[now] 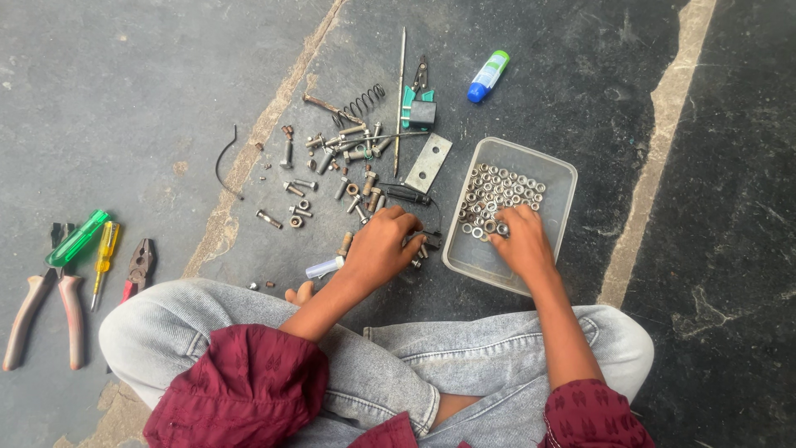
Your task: The person picks up bolts and nuts from a pile on the floor and places them into a transparent plastic container.
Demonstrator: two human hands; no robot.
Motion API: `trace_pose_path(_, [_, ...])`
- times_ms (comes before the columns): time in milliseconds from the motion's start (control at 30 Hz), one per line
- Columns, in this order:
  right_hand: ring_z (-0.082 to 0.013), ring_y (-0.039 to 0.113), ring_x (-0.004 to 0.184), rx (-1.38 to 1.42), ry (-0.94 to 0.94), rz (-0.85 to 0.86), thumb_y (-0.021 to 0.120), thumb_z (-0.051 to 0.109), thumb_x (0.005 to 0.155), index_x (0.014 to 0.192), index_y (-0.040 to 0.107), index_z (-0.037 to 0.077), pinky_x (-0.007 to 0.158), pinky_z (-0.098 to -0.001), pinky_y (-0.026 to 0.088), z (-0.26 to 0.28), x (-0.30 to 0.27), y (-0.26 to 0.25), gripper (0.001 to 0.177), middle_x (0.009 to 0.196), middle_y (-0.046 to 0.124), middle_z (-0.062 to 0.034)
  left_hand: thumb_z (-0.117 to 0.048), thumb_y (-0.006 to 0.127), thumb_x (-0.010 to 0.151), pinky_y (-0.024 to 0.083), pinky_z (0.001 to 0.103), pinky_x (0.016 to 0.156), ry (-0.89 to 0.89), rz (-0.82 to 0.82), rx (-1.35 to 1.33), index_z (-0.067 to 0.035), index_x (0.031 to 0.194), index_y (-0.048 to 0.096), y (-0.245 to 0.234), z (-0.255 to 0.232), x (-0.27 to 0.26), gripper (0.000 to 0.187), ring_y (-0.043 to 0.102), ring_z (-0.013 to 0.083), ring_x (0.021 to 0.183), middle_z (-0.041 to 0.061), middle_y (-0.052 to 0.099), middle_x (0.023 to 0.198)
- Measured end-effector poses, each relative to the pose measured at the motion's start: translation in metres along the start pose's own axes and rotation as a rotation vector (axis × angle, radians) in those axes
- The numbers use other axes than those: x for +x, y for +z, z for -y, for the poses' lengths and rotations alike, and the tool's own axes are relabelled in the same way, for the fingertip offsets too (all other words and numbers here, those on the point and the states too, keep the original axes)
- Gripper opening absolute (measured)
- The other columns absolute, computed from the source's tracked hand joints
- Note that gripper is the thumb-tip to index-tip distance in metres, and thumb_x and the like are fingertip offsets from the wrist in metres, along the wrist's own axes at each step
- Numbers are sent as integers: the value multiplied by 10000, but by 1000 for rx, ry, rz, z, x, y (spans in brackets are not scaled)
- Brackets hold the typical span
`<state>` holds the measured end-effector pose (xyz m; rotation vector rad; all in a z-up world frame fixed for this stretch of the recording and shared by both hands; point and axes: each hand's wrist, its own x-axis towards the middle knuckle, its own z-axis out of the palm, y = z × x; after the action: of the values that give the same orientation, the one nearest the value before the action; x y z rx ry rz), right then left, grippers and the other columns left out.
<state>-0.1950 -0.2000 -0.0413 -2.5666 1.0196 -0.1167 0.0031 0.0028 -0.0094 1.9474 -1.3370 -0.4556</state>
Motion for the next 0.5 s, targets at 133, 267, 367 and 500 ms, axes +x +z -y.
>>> trace_pose_path(133, [-290,578,1159,-38,65,90,835,183,791,1138,727,79,981,-425,490,9,2,0,378,1128,637,-83,-208,743,866,548,451,774,0,5,5,-43,984,745,1,0,0,203,661,342,939,138,665,938])
trace_pose_path(267, [-275,597,1102,-69,8,57,812,177,819,1115,750,86,952,-411,519,10,2,1,316,1096,631,-74,-208,743,869,547,455,782,-17,5,2,-43,980,744,-2,2,1,199,662,346,941,142,668,946])
trace_pose_path(367, [-268,598,1083,-75,16,54,805,176,830,1123,751,95,941,-412,528,10,1,2,309,1092,631,-68,-212,745,868,546,453,773,-32,-26,5,-39,973,742,-10,8,4,202,662,345,946,143,679,963])
trace_pose_path(500, [-268,607,1089,-80,6,47,801,169,828,1132,730,88,911,-409,539,11,0,2,323,1095,631,-74,-234,736,907,566,431,779,-67,-100,36,-39,941,728,-30,23,13,198,686,309,930,119,705,968])
